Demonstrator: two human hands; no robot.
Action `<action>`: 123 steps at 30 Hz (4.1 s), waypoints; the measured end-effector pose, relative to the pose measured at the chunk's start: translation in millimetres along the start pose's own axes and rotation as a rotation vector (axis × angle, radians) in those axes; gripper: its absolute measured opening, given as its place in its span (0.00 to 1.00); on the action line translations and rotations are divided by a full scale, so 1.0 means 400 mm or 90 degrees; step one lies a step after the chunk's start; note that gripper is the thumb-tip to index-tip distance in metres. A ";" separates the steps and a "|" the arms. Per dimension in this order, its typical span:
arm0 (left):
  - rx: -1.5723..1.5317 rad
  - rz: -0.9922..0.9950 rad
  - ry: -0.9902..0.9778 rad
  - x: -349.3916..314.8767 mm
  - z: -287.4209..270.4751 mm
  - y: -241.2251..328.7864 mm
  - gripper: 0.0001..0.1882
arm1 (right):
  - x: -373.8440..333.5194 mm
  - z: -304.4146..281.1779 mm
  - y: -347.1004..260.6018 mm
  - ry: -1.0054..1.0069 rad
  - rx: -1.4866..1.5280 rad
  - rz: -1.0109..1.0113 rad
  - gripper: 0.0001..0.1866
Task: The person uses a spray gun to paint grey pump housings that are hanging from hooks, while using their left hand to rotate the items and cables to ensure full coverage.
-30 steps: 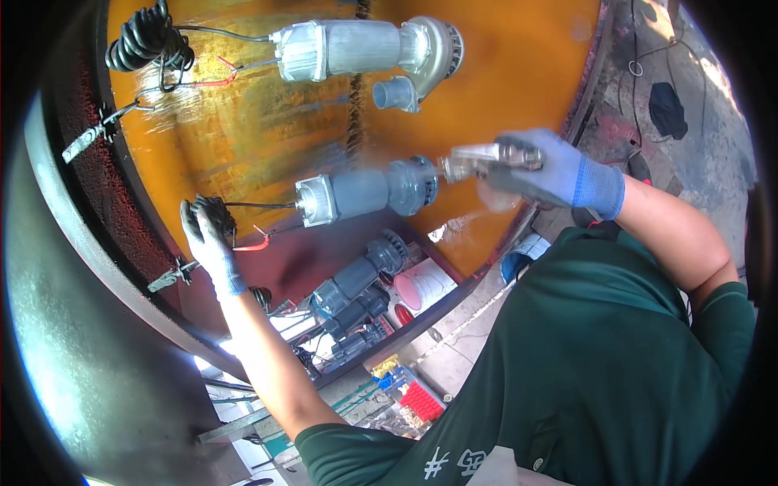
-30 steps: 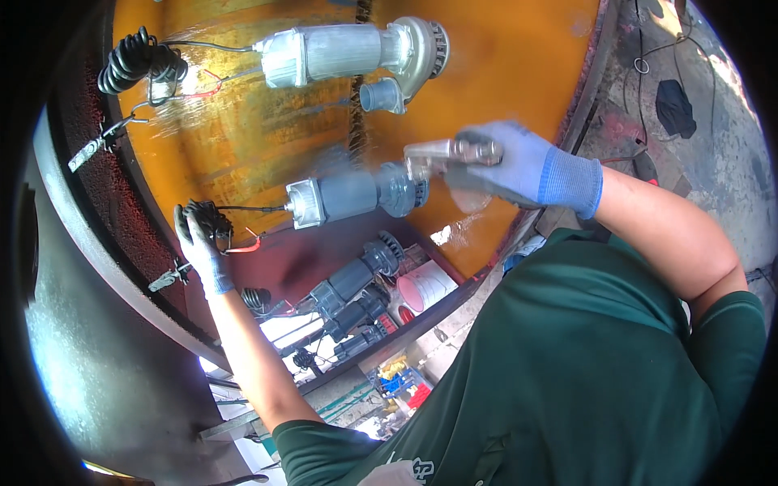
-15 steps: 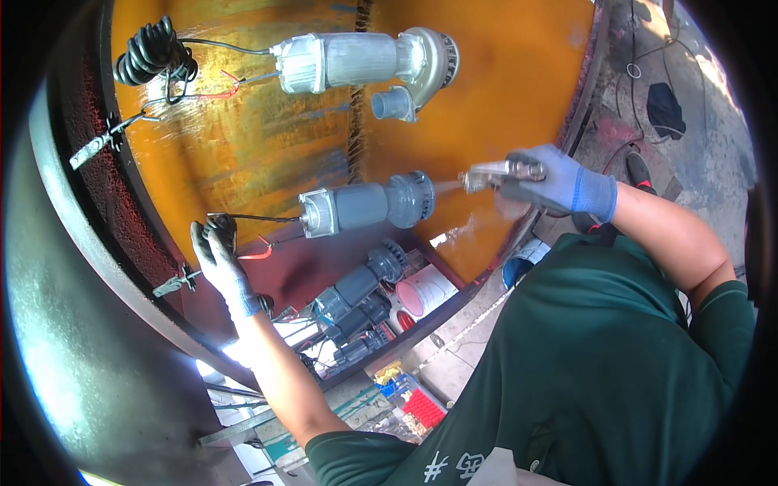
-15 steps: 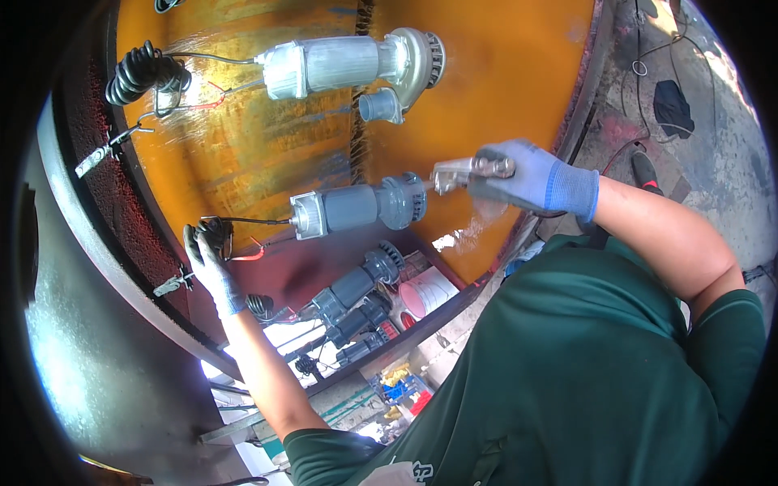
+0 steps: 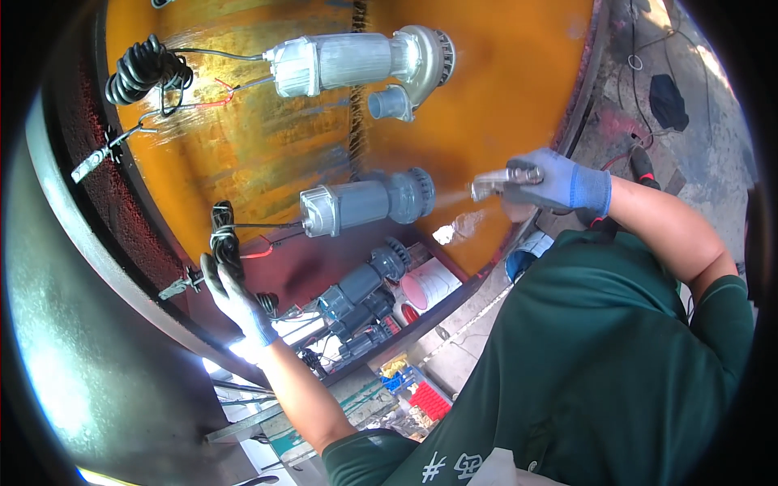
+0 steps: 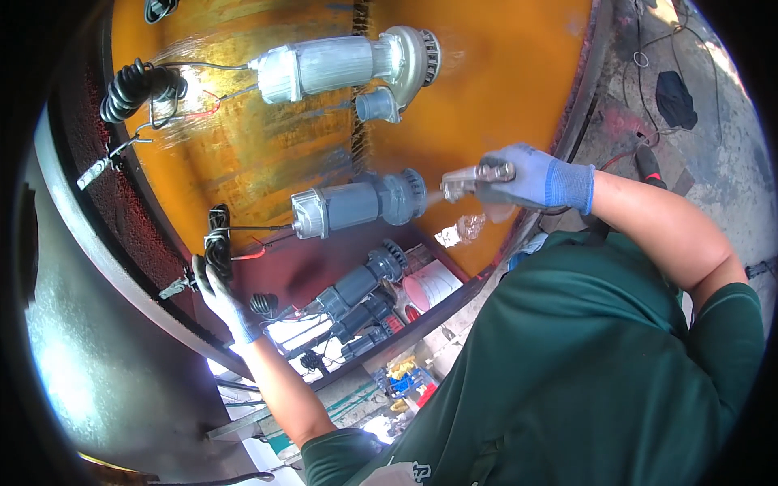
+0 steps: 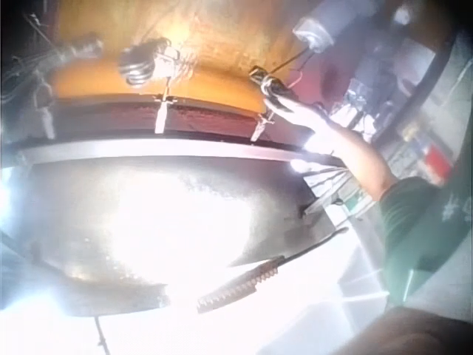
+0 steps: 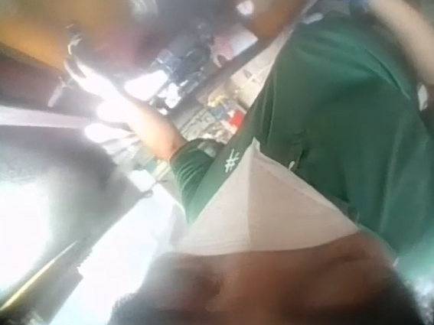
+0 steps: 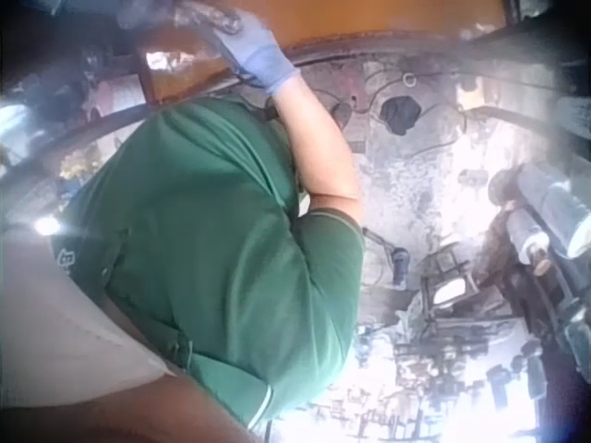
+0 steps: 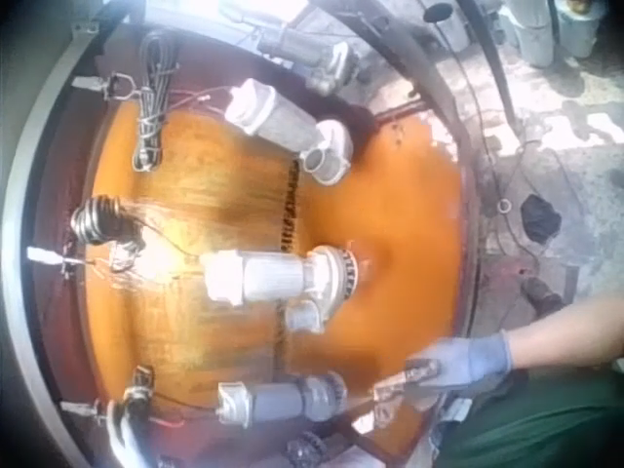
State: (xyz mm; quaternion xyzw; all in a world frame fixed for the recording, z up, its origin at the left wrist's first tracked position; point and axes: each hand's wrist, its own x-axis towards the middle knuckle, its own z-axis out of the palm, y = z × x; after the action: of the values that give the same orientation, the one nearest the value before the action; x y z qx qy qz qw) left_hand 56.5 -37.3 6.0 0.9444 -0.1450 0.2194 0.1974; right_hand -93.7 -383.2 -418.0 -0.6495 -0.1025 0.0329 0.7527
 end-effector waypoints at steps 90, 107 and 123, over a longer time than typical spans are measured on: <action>-0.005 -0.160 0.185 -0.242 -0.197 -0.284 0.24 | 0.040 -0.074 -0.123 -0.007 0.000 -0.100 0.13; 0.114 -0.228 0.233 -0.184 -0.230 -0.394 0.31 | 0.073 -0.066 -0.118 -0.261 -0.188 0.018 0.19; -0.139 -0.055 0.107 -0.027 -0.054 -0.159 0.32 | 0.128 -0.082 -0.227 -0.056 0.021 0.009 0.15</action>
State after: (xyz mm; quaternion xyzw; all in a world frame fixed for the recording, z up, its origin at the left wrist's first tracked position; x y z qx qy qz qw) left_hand 62.3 30.2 -0.9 0.9009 -0.1102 0.2720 0.3198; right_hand -44.7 -419.7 -327.3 -0.6357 -0.1304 0.0687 0.7577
